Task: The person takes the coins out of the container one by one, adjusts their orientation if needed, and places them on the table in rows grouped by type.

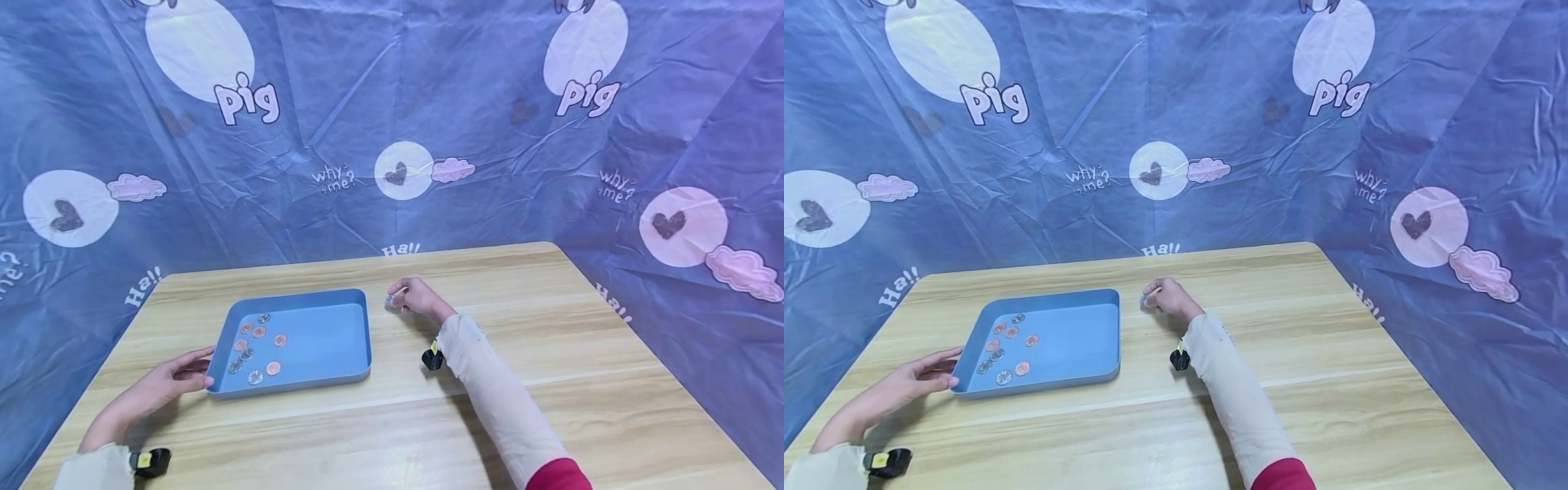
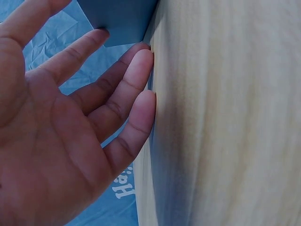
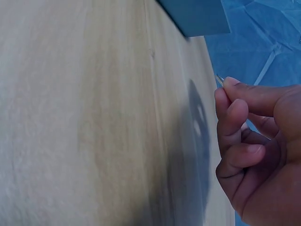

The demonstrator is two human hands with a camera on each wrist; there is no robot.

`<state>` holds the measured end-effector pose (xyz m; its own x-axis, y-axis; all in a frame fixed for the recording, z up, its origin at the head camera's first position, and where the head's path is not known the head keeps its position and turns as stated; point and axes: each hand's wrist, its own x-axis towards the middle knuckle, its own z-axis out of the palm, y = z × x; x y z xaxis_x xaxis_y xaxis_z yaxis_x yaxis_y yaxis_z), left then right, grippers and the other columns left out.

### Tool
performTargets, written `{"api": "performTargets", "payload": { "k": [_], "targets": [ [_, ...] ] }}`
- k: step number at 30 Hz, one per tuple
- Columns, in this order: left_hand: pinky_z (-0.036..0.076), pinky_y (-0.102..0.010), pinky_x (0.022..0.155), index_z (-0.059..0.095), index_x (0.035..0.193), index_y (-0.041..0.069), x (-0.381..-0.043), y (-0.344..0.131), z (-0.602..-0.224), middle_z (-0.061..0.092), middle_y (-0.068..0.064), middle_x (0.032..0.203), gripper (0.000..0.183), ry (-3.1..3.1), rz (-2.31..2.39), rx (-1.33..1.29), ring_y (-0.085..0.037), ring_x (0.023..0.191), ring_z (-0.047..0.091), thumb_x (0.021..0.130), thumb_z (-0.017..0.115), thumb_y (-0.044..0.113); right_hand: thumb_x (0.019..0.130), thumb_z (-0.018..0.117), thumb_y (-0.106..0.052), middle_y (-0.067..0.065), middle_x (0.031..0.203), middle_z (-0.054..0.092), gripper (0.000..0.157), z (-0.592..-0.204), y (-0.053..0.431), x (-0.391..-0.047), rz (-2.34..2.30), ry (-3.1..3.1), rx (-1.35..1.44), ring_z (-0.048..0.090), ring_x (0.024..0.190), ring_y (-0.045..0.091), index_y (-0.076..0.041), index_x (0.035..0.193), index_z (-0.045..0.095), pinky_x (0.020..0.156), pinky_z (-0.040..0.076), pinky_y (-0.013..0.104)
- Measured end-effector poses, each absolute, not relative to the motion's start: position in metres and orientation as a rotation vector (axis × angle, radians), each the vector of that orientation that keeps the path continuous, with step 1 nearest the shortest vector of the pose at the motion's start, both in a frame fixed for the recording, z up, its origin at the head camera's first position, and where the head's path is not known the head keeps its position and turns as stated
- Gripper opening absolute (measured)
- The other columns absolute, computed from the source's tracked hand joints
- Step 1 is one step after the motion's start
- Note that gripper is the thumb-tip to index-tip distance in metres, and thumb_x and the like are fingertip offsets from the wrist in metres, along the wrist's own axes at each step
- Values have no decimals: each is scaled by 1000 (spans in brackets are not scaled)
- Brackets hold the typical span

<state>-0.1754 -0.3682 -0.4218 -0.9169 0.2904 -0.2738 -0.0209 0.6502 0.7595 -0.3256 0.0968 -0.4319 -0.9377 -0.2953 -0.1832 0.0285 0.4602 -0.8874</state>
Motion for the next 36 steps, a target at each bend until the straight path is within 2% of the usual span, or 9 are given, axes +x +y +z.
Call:
{"api": "performTargets", "payload": {
  "k": [10, 15, 17, 22, 30, 33, 36],
  "targets": [
    [46, -15, 82, 24, 149, -7, -176, -368, -421, 42, -35, 140, 72, 2514, 1126, 213, 9, 100, 55, 96, 59, 29, 87, 63, 0, 13, 96, 68, 22, -438, 93, -328, -1422, 2462, -246, 52, 64, 11, 4, 109, 64, 58, 46, 21],
    [46, -16, 83, 24, 148, -9, -177, -366, -423, 40, -37, 141, 71, 2507, 1141, 230, -19, 112, 60, 97, 58, 27, 87, 62, 2, 15, 93, 70, 18, -444, 96, -327, -1418, 2476, -250, 55, 66, 11, 6, 105, 64, 60, 48, 21],
    [46, -16, 83, 25, 148, -9, -177, -365, -424, 40, -37, 141, 72, 2506, 1144, 233, -24, 113, 60, 97, 59, 27, 88, 62, 2, 16, 92, 70, 16, -446, 98, -327, -1428, 2471, -236, 55, 65, 11, 5, 103, 64, 60, 48, 22],
    [45, -15, 83, 26, 148, -7, -177, -364, -424, 43, -35, 139, 72, 2522, 1131, 213, -15, 110, 60, 95, 60, 29, 88, 64, -1, 13, 88, 70, 14, -447, 97, -327, -1401, 2508, -234, 55, 62, 11, 4, 102, 65, 58, 49, 22],
    [46, -16, 83, 25, 148, -9, -175, -366, -423, 44, -36, 138, 72, 2521, 1141, 214, -22, 111, 60, 96, 60, 27, 86, 69, -6, 9, 81, 67, 18, -443, 90, -327, -1353, 2526, -241, 55, 62, 12, 3, 100, 65, 58, 50, 23],
    [46, -15, 83, 25, 148, -9, -174, -367, -423, 44, -36, 138, 72, 2520, 1148, 222, -20, 110, 60, 96, 60, 26, 86, 70, -6, 8, 81, 67, 17, -443, 88, -326, -1333, 2546, -232, 54, 60, 12, 2, 100, 65, 57, 49, 22],
    [45, -15, 83, 25, 148, -9, -175, -368, -423, 43, -36, 139, 72, 2512, 1159, 210, -7, 107, 60, 96, 60, 27, 86, 68, -4, 8, 81, 67, 16, -443, 87, -327, -1328, 2549, -221, 54, 59, 11, 2, 100, 65, 55, 48, 21]
  ]
}}
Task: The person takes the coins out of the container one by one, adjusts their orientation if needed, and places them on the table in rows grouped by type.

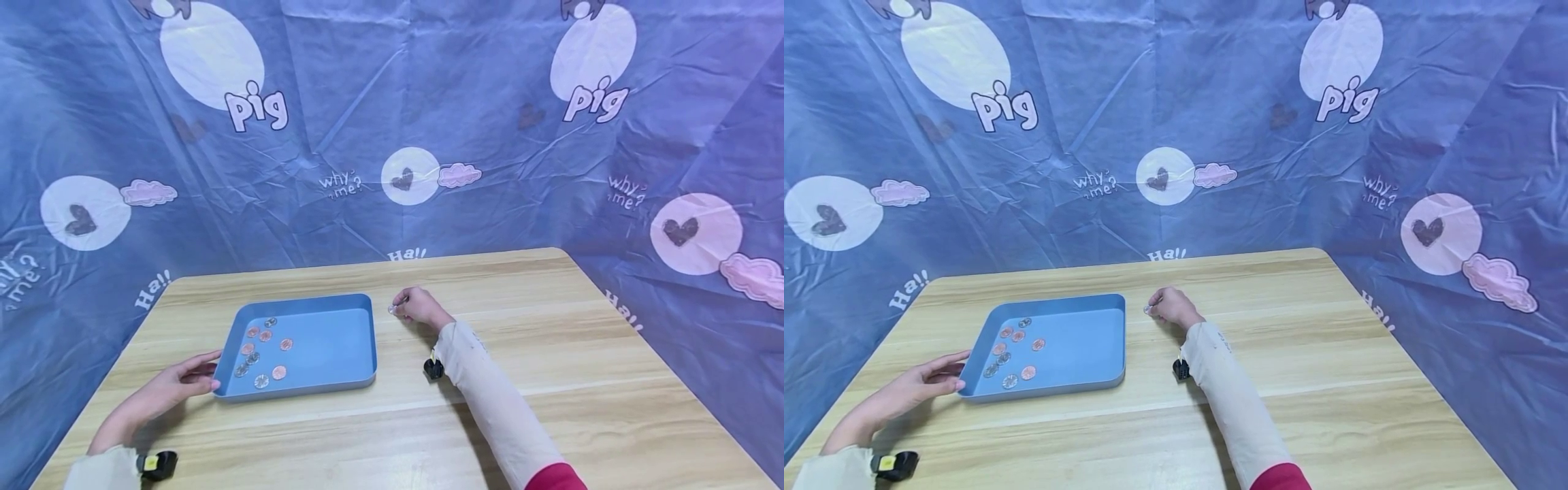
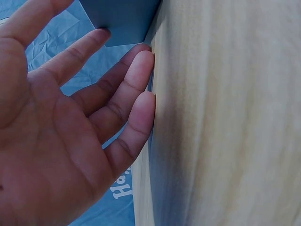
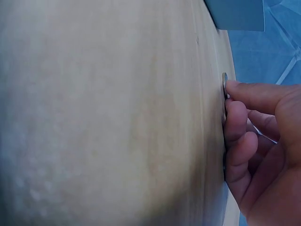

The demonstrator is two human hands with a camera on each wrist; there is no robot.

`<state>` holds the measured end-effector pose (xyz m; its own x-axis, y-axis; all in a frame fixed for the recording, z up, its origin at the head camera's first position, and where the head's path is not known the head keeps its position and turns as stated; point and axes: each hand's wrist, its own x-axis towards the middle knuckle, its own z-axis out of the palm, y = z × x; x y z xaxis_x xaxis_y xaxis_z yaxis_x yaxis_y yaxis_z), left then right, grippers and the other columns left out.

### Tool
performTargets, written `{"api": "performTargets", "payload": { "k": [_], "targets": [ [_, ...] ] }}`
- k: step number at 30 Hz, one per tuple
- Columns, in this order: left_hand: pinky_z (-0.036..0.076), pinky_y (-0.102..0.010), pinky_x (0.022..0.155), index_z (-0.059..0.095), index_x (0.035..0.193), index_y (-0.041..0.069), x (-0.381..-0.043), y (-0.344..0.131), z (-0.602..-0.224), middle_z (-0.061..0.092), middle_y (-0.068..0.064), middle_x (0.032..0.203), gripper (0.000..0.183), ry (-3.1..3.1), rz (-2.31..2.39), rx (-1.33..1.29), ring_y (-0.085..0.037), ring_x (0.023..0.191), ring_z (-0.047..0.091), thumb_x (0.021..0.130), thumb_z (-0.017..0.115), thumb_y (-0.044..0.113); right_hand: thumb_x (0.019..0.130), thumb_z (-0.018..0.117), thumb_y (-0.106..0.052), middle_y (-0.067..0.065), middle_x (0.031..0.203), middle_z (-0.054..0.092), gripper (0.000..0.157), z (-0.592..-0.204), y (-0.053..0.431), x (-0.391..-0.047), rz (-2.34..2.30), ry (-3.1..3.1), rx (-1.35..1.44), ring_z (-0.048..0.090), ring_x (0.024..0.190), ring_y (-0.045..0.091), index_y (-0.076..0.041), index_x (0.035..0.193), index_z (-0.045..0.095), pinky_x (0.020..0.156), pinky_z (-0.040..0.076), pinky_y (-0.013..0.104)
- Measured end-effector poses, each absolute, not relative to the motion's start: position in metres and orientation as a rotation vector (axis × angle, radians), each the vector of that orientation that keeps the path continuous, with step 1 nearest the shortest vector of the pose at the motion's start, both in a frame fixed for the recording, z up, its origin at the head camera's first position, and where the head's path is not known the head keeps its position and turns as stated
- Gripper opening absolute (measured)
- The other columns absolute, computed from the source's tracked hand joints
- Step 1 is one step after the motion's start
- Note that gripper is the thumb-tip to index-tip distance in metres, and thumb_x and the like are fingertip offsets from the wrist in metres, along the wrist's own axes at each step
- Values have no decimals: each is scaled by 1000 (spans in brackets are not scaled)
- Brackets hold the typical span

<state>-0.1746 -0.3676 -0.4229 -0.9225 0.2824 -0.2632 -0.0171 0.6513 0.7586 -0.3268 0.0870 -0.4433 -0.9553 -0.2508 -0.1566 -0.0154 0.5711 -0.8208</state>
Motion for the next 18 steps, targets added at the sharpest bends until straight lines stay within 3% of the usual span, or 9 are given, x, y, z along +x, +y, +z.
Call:
{"api": "performTargets", "payload": {
  "k": [4, 8, 15, 18],
  "targets": [
    [45, -14, 84, 26, 148, -8, -175, -367, -424, 43, -36, 140, 73, 2508, 1168, 203, 6, 101, 56, 95, 61, 27, 86, 67, -2, 8, 83, 67, 16, -444, 88, -327, -1337, 2539, -222, 53, 60, 11, 2, 101, 65, 55, 47, 20],
    [44, -14, 84, 27, 148, -7, -176, -366, -425, 44, -35, 139, 73, 2520, 1162, 210, 2, 103, 58, 95, 61, 28, 87, 66, -3, 12, 89, 68, 19, -443, 92, -328, -1385, 2516, -227, 55, 63, 13, 2, 105, 63, 58, 50, 23],
    [45, -14, 83, 26, 148, -8, -175, -368, -424, 43, -36, 139, 72, 2510, 1169, 227, 15, 96, 52, 96, 60, 27, 90, 61, -4, 17, 100, 67, 32, -424, 101, -330, -1509, 2472, -267, 59, 65, 20, 7, 120, 57, 67, 55, 33],
    [45, -14, 83, 26, 148, -8, -175, -369, -424, 44, -36, 138, 72, 2521, 1156, 228, 6, 101, 57, 96, 60, 27, 90, 62, -8, 20, 103, 65, 35, -410, 100, -330, -1519, 2474, -288, 62, 71, 28, 7, 122, 57, 72, 55, 39]
  ]
}}
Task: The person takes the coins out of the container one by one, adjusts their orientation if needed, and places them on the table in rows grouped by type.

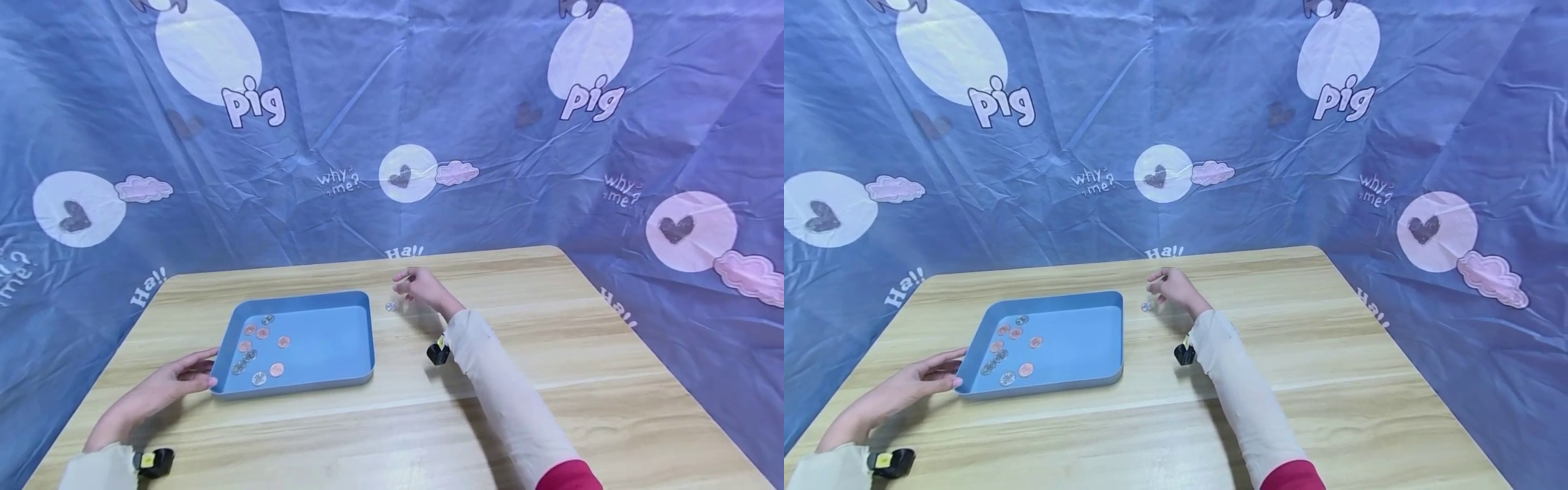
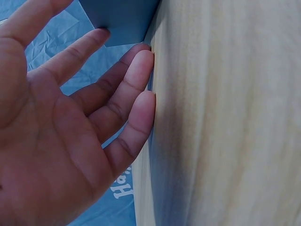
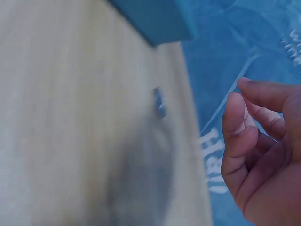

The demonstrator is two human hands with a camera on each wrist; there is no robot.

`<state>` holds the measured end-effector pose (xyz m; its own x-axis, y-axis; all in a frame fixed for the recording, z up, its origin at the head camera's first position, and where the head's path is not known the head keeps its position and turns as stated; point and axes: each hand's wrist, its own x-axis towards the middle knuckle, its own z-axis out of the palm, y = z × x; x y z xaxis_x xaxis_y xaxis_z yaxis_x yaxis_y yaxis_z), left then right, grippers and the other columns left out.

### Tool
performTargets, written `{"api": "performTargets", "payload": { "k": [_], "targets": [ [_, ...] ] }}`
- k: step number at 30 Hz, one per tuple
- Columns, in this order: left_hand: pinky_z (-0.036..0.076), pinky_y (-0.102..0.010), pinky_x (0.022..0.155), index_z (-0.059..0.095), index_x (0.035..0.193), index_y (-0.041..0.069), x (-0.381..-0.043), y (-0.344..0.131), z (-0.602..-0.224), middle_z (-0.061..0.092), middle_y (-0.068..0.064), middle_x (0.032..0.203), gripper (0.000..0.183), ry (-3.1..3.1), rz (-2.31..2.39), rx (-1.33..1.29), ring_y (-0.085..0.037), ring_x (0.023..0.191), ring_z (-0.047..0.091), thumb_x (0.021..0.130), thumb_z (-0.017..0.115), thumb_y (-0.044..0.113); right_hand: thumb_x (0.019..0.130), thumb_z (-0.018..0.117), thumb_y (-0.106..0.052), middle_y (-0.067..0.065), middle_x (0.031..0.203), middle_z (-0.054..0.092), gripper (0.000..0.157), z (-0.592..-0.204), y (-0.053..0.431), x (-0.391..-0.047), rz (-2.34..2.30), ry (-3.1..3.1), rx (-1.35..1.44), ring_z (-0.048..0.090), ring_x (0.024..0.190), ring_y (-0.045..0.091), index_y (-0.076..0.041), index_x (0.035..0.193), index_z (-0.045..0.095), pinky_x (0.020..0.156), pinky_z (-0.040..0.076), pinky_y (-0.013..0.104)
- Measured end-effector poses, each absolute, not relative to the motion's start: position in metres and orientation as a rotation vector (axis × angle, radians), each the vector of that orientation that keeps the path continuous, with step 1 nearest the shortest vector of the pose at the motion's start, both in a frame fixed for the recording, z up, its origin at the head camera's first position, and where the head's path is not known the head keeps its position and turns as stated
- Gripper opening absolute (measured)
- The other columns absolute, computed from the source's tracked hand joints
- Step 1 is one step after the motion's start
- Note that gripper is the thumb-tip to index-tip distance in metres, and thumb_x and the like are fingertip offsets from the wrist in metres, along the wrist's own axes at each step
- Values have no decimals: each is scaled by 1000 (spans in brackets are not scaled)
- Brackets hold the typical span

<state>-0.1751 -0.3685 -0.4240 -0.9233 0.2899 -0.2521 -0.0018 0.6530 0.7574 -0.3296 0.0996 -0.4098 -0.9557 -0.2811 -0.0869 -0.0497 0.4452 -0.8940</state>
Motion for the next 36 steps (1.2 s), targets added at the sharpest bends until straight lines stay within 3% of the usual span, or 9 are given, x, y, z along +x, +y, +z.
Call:
{"api": "performTargets", "payload": {
  "k": [5, 9, 13, 16, 19, 26, 32, 36],
  "targets": [
    [45, -15, 83, 25, 147, -10, -175, -370, -423, 45, -36, 137, 71, 2525, 1147, 238, -9, 107, 60, 96, 60, 26, 90, 63, -13, 21, 106, 68, 30, -393, 89, -326, -1503, 2449, -305, 65, 78, 34, -2, 119, 62, 56, 44, 26],
    [45, -14, 83, 25, 147, -10, -175, -369, -424, 44, -36, 137, 71, 2514, 1153, 234, -4, 104, 59, 96, 59, 25, 91, 62, -13, 21, 107, 69, 28, -384, 76, -322, -1478, 2399, -354, 66, 78, 33, -5, 118, 61, 52, 39, 23],
    [45, -14, 82, 25, 147, -11, -175, -369, -425, 43, -37, 138, 70, 2512, 1151, 233, 3, 101, 57, 97, 59, 25, 91, 62, -12, 26, 108, 67, 28, -376, 62, -320, -1459, 2381, -435, 62, 66, 20, -3, 118, 61, 51, 39, 22],
    [45, -14, 82, 25, 147, -10, -175, -369, -425, 43, -36, 138, 70, 2512, 1152, 223, 10, 99, 54, 97, 59, 25, 91, 64, -11, 22, 98, 68, 28, -372, 49, -318, -1446, 2372, -493, 60, 61, 16, -3, 117, 62, 49, 38, 20],
    [45, -15, 82, 25, 147, -11, -175, -370, -425, 43, -37, 138, 70, 2515, 1148, 228, 7, 99, 56, 97, 58, 25, 90, 65, -12, 12, 86, 67, 28, -369, 36, -314, -1414, 2359, -548, 61, 60, 17, -2, 117, 63, 48, 37, 21],
    [46, -15, 82, 25, 147, -11, -176, -370, -424, 43, -37, 138, 71, 2525, 1125, 228, -18, 110, 60, 97, 58, 26, 90, 67, -14, 23, 93, 66, 29, -368, 3, -296, -1364, 2298, -620, 61, 62, 21, -2, 116, 64, 49, 39, 22],
    [46, -15, 82, 25, 147, -11, -176, -370, -423, 42, -37, 139, 72, 2527, 1123, 215, -26, 113, 60, 97, 59, 27, 89, 69, -16, 8, 81, 64, 26, -377, -25, -278, -1321, 2250, -649, 66, 78, 36, -5, 112, 65, 66, 49, 36],
    [46, -16, 82, 25, 147, -11, -175, -369, -424, 42, -37, 139, 72, 2524, 1132, 220, -26, 112, 60, 97, 58, 27, 88, 70, -15, 13, 87, 69, 27, -385, -41, -268, -1313, 2209, -674, 66, 80, 37, -4, 112, 66, 75, 54, 38]
  ]
}}
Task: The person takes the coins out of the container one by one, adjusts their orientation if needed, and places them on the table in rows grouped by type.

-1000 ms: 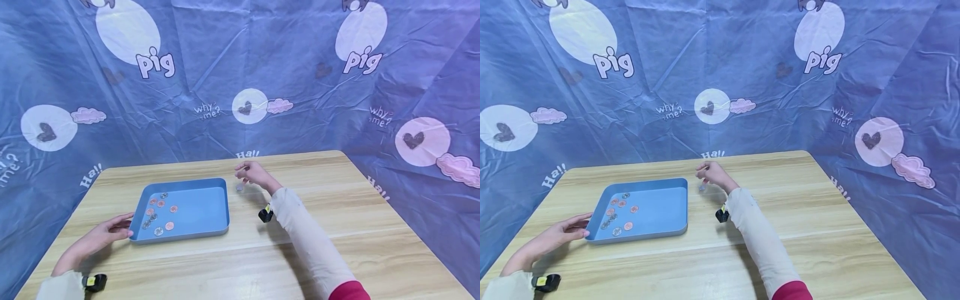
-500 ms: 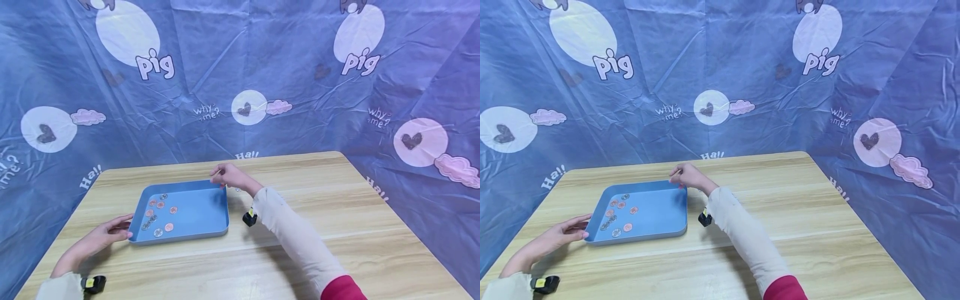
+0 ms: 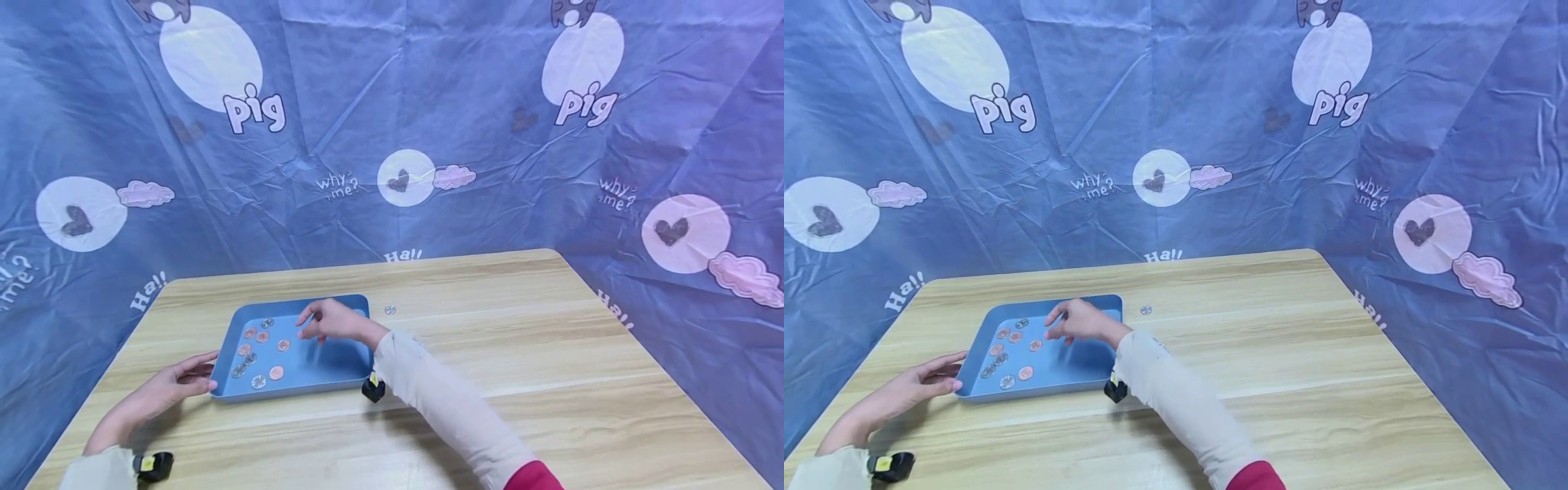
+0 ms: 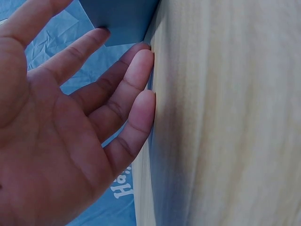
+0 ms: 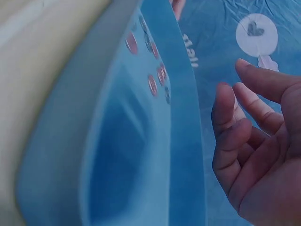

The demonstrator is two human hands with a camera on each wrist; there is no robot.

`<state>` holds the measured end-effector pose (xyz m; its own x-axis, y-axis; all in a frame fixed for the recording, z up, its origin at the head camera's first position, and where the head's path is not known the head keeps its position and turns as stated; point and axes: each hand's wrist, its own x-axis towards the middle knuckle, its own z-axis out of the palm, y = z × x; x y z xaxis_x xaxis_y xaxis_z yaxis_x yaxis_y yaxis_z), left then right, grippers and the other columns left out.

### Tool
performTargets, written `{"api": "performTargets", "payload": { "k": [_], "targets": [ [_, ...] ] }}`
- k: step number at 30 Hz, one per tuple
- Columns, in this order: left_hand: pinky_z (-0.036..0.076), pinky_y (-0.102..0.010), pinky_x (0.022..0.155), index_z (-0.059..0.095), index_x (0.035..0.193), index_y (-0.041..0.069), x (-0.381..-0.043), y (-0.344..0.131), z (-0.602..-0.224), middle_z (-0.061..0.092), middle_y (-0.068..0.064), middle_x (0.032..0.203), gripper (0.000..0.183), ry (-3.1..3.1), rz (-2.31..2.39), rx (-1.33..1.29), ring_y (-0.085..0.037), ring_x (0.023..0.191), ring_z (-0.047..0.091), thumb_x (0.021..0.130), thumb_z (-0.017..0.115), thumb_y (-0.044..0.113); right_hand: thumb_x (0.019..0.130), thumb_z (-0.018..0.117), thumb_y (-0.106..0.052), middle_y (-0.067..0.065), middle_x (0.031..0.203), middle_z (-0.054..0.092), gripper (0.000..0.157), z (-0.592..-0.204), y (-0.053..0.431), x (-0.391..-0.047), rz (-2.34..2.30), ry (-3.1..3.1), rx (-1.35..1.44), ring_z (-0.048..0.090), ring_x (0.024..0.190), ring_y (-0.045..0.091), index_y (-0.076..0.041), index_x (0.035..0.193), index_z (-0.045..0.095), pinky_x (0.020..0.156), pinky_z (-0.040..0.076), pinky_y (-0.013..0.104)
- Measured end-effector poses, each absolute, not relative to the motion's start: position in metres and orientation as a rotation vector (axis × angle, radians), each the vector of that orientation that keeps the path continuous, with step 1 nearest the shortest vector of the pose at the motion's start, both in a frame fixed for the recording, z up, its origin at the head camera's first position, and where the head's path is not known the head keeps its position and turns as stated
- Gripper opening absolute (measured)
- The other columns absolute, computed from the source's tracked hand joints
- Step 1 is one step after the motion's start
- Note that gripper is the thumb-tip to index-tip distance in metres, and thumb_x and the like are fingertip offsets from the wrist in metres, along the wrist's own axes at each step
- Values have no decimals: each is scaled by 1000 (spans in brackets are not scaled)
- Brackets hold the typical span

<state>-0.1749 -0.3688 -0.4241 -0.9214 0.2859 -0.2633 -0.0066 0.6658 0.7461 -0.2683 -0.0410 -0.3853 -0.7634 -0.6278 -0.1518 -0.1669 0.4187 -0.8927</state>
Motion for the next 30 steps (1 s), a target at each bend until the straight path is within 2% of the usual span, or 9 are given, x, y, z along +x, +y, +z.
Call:
{"api": "performTargets", "payload": {
  "k": [4, 5, 12, 15, 18, 21, 25, 26, 30],
  "targets": [
    [46, -15, 83, 25, 148, -8, -175, -368, -427, 44, -35, 138, 72, 2513, 1148, 192, -7, 106, 60, 96, 60, 28, 87, 70, -10, 18, 90, 71, 26, -396, -52, -262, -1329, 2163, -688, 66, 75, 34, -1, 111, 65, 68, 54, 31],
    [46, -15, 83, 25, 148, -9, -175, -368, -428, 44, -36, 138, 72, 2512, 1150, 197, -6, 105, 59, 96, 59, 28, 87, 70, -9, 17, 88, 70, 25, -398, -54, -261, -1334, 2152, -686, 66, 74, 33, -1, 110, 65, 65, 53, 30],
    [47, -16, 82, 25, 147, -10, -174, -368, -431, 44, -36, 138, 71, 2512, 1153, 215, -18, 110, 60, 96, 59, 27, 85, 72, -11, -2, 73, 63, 16, -417, -66, -254, -1373, 2122, -675, 62, 63, 19, -7, 101, 68, 51, 43, 23],
    [47, -17, 82, 25, 148, -9, -175, -369, -431, 43, -36, 139, 71, 2514, 1140, 208, -19, 110, 60, 96, 59, 28, 86, 72, -13, -4, 72, 62, 17, -421, -71, -253, -1373, 2119, -668, 60, 61, 17, -9, 101, 69, 49, 39, 23],
    [47, -17, 82, 25, 148, -8, -175, -370, -429, 42, -36, 139, 72, 2517, 1127, 205, -26, 113, 60, 97, 58, 29, 85, 72, -14, -3, 73, 61, 21, -423, -75, -251, -1355, 2122, -660, 59, 61, 15, -7, 105, 68, 49, 39, 22],
    [47, -17, 82, 25, 148, -8, -177, -370, -428, 43, -37, 138, 72, 2523, 1128, 219, -20, 112, 60, 97, 58, 28, 85, 73, -14, -3, 72, 61, 23, -424, -79, -249, -1333, 2132, -645, 59, 60, 14, -7, 106, 68, 50, 40, 22],
    [46, -16, 82, 25, 148, -9, -177, -371, -426, 44, -37, 137, 72, 2519, 1145, 229, -3, 103, 59, 96, 59, 27, 83, 75, -14, -4, 71, 62, 20, -427, -85, -246, -1309, 2145, -621, 57, 58, 13, -9, 102, 68, 50, 40, 22],
    [46, -16, 82, 25, 148, -9, -177, -371, -426, 44, -36, 137, 72, 2518, 1142, 228, -4, 104, 60, 96, 59, 27, 83, 75, -14, -4, 71, 62, 19, -427, -86, -246, -1304, 2146, -613, 57, 58, 13, -10, 101, 68, 50, 40, 22],
    [46, -15, 82, 25, 148, -8, -176, -371, -427, 44, -36, 138, 72, 2513, 1140, 226, 8, 99, 56, 96, 59, 28, 82, 76, -14, -4, 70, 62, 17, -429, -89, -244, -1273, 2160, -592, 55, 57, 13, -10, 97, 67, 50, 41, 22]
  ]
}}
